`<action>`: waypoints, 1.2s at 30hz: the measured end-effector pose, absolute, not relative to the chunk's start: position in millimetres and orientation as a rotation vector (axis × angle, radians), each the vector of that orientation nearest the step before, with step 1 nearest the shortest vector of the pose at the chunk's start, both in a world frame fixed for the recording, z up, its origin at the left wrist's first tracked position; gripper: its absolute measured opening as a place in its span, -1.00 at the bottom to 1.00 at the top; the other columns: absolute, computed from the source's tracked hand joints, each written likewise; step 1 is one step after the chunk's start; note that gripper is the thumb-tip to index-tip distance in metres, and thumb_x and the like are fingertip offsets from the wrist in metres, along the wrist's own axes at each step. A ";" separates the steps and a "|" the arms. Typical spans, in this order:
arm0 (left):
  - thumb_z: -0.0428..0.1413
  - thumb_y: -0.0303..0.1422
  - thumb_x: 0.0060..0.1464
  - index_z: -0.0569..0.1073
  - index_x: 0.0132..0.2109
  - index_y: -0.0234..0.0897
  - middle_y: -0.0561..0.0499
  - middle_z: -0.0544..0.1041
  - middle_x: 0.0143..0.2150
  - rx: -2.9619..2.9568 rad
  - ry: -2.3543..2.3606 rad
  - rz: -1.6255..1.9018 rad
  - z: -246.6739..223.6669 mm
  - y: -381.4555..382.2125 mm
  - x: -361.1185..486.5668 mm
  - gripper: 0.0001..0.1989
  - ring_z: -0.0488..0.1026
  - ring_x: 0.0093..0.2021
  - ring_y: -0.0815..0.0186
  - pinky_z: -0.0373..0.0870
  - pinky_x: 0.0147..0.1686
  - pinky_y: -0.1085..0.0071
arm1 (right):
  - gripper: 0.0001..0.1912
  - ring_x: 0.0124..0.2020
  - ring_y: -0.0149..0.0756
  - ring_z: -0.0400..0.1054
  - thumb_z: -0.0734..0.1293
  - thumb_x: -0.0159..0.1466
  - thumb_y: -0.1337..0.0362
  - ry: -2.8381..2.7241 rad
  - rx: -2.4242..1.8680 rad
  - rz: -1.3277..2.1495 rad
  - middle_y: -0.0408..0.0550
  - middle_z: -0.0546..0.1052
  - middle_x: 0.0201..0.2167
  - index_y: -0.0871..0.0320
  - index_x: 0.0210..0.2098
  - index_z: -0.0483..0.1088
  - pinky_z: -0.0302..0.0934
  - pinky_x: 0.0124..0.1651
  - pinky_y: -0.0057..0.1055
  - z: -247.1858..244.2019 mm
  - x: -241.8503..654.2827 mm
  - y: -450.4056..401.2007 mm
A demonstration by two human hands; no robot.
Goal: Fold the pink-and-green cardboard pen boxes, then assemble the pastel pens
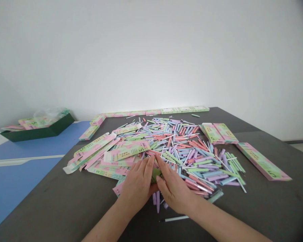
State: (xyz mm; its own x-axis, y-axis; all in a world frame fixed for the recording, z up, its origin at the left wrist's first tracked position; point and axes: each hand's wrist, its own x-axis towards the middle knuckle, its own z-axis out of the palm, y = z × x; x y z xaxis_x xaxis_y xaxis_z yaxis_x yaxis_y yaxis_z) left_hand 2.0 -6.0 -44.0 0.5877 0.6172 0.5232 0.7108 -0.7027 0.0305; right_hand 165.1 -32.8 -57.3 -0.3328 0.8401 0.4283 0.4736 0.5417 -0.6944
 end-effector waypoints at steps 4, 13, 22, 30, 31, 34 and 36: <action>0.06 -0.34 0.12 0.07 0.26 -0.47 -0.37 0.46 0.03 -2.607 -1.093 -0.747 -47.4 -4.3 1.3 -0.39 0.43 -0.01 -0.06 0.42 -0.09 0.05 | -0.25 0.35 -0.08 0.03 0.13 0.36 0.31 -2.031 -1.049 0.603 0.19 0.05 0.38 0.16 0.43 -0.35 0.02 0.33 0.00 -60.6 165.9 -33.1; 0.21 -0.37 -0.02 0.14 0.21 -0.40 -0.30 0.49 0.00 -2.591 -1.095 -0.803 -45.1 -0.3 1.1 -0.32 0.47 -0.02 -0.02 0.43 -0.08 0.10 | -0.54 0.06 -0.16 0.37 0.11 0.39 0.29 -1.830 -1.109 0.643 0.07 0.47 0.08 0.07 0.27 0.17 0.24 0.14 -0.13 -47.2 174.7 -19.5; 0.18 -0.24 0.06 0.08 0.29 -0.37 -0.30 0.50 0.03 -2.543 -0.973 -0.794 -47.9 3.5 0.6 -0.27 0.46 0.00 -0.01 0.31 0.04 0.00 | -0.75 -0.40 -0.33 0.34 0.27 0.25 0.32 -1.801 -1.143 0.652 -0.12 0.50 -0.36 0.10 -0.07 0.38 0.25 -0.33 -0.38 -47.0 178.5 -9.6; 0.30 -0.26 -0.05 0.04 0.33 -0.34 -0.40 0.30 0.19 -2.112 -0.997 -1.216 -38.1 17.3 -18.7 -0.12 0.25 0.23 -0.13 0.24 0.16 -0.12 | -0.64 -0.74 -0.52 0.06 0.40 0.11 0.16 -1.040 -1.092 0.963 -0.41 0.21 -0.71 0.15 -0.17 0.30 -0.03 -0.66 -0.54 -18.7 249.5 9.2; 0.29 -0.30 -0.04 0.06 0.32 -0.32 -0.39 0.30 0.19 -2.110 -1.012 -1.228 -38.6 19.9 -20.4 -0.14 0.24 0.23 -0.13 0.26 0.15 -0.12 | -0.58 -0.75 -0.51 0.08 0.42 0.08 0.14 -0.943 -1.076 0.960 -0.40 0.25 -0.72 0.16 -0.13 0.29 -0.03 -0.67 -0.55 -16.5 264.3 6.1; 0.26 -0.35 -0.02 0.11 0.30 -0.32 -0.38 0.30 0.20 -2.137 -1.064 -1.232 -41.8 27.7 -23.7 -0.21 0.24 0.24 -0.13 0.24 0.17 -0.10 | -0.53 -0.72 -0.50 0.16 0.44 0.05 0.14 -0.797 -1.095 0.869 -0.33 0.34 -0.68 0.17 -0.12 0.29 0.00 -0.68 -0.56 -15.8 311.1 -12.4; 0.24 -0.35 0.01 0.16 0.28 -0.32 -0.38 0.30 0.22 -2.149 -1.127 -1.237 -43.5 33.5 -26.4 -0.28 0.24 0.25 -0.14 0.21 0.20 -0.11 | -0.58 -0.70 -0.51 0.18 0.45 0.03 0.15 -0.708 -1.120 0.793 -0.29 0.37 -0.66 0.17 -0.20 0.30 0.03 -0.67 -0.57 -21.0 342.5 -29.0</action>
